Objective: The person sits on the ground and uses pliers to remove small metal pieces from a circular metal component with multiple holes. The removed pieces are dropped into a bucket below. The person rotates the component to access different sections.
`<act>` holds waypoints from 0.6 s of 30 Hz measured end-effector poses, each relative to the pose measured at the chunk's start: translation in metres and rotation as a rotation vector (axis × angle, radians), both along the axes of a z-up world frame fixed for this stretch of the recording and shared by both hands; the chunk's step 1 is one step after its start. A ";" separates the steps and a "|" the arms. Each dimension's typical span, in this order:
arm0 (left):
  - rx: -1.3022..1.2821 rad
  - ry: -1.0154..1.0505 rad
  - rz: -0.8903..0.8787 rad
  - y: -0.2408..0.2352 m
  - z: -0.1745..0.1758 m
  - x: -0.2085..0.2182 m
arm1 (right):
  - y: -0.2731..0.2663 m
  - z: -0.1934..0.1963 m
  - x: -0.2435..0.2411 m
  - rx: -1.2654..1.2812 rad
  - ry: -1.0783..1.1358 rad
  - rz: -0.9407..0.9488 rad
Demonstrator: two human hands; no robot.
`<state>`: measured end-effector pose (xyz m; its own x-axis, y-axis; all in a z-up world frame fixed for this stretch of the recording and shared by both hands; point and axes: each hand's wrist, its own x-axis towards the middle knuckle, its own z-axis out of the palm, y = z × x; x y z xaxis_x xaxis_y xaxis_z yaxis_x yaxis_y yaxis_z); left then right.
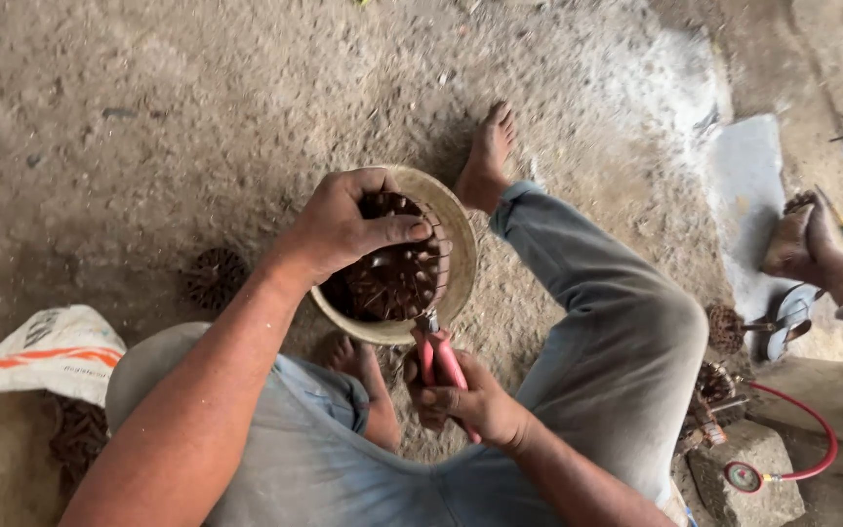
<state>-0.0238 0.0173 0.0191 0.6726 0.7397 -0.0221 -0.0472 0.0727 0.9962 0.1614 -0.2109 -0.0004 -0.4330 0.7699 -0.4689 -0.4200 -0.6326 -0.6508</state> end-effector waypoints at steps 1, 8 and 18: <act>0.044 0.066 0.043 -0.002 0.001 0.001 | -0.003 -0.006 0.000 0.011 -0.091 0.009; 0.471 0.398 0.352 -0.014 0.003 0.020 | 0.009 -0.033 -0.015 0.091 -0.605 -0.149; 0.535 0.604 0.541 -0.017 -0.020 0.052 | 0.034 -0.051 -0.007 0.255 -1.312 -0.164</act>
